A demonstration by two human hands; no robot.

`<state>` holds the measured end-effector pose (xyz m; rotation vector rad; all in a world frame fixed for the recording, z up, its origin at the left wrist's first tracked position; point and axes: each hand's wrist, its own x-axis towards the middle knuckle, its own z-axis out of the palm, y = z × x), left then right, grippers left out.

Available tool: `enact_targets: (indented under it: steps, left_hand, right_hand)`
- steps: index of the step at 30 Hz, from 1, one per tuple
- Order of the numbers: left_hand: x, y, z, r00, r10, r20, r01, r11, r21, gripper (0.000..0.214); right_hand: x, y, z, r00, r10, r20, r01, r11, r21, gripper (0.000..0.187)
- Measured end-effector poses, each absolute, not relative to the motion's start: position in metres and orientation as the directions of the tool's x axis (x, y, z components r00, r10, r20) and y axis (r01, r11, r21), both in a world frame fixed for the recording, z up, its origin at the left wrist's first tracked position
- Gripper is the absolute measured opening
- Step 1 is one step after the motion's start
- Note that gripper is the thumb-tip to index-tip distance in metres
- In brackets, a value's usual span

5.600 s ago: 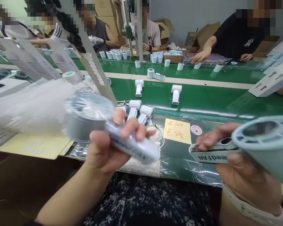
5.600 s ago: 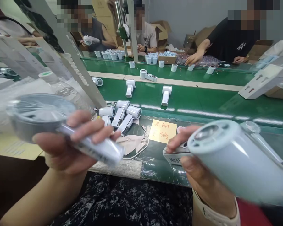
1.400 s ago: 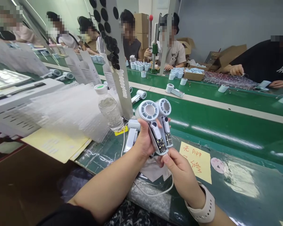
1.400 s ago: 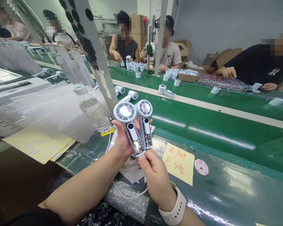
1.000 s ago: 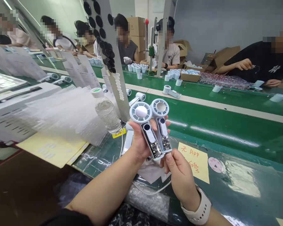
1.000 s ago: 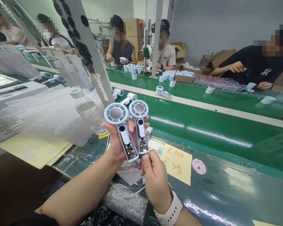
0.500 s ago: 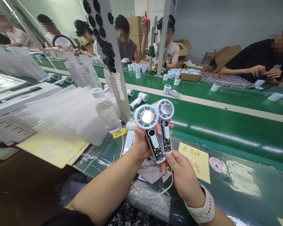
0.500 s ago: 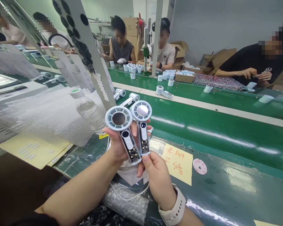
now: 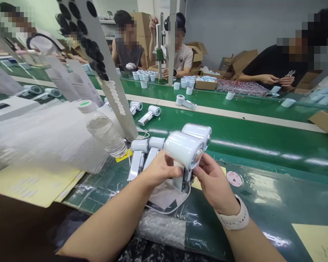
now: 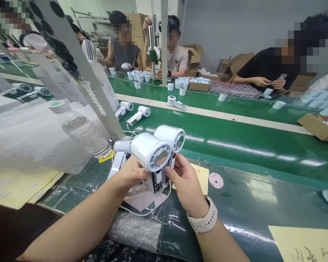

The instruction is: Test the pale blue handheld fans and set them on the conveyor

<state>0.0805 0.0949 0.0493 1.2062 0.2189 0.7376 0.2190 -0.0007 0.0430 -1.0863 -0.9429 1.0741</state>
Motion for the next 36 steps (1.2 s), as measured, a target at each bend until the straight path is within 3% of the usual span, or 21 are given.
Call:
enact_targets:
  steps: [3, 5, 9, 14, 21, 26, 32, 36]
  left_hand:
    - [0.082, 0.103, 0.053, 0.649, 0.734, 0.199, -0.469, 0.180, 0.865, 0.045]
    - [0.083, 0.106, 0.058, 0.622, 0.774, 0.119, -0.493, 0.269, 0.827, 0.041]
    - [0.082, 0.101, 0.063, 0.729, 0.684, 0.018, -0.448, 0.458, 0.768, 0.025]
    - [0.080, 0.092, 0.061, 0.739, 0.668, 0.086, -0.464, 0.413, 0.783, 0.046]
    - [0.078, 0.091, 0.064, 0.760, 0.635, 0.139, -0.444, 0.352, 0.824, 0.044]
    - [0.077, 0.092, 0.064, 0.774, 0.613, 0.159, -0.433, 0.329, 0.839, 0.052]
    - [0.080, 0.090, 0.066, 0.783, 0.592, 0.189, -0.468, 0.361, 0.807, 0.039]
    - [0.079, 0.089, 0.067, 0.772, 0.609, 0.181, -0.465, 0.349, 0.814, 0.044]
  right_hand:
    - [0.225, 0.000, 0.047, 0.312, 0.946, 0.085, -0.145, 0.136, -0.980, 0.053]
    - [0.226, 0.000, 0.047, 0.329, 0.942, 0.068, -0.126, 0.115, -0.985, 0.047]
    - [0.224, 0.001, 0.046, 0.287, 0.958, -0.026, -0.245, 0.048, -0.968, 0.033]
    - [0.219, -0.004, 0.052, 0.216, 0.976, 0.023, -0.311, 0.091, -0.946, 0.032]
    - [0.221, -0.008, 0.056, 0.250, 0.967, 0.055, -0.240, 0.116, -0.964, 0.034]
    - [0.225, -0.007, 0.057, 0.277, 0.960, 0.032, -0.303, 0.119, -0.946, 0.029]
    - [0.222, -0.007, 0.058, 0.268, 0.963, 0.045, -0.395, 0.152, -0.906, 0.027]
    - [0.221, -0.008, 0.056, 0.249, 0.965, 0.081, -0.423, 0.184, -0.887, 0.028]
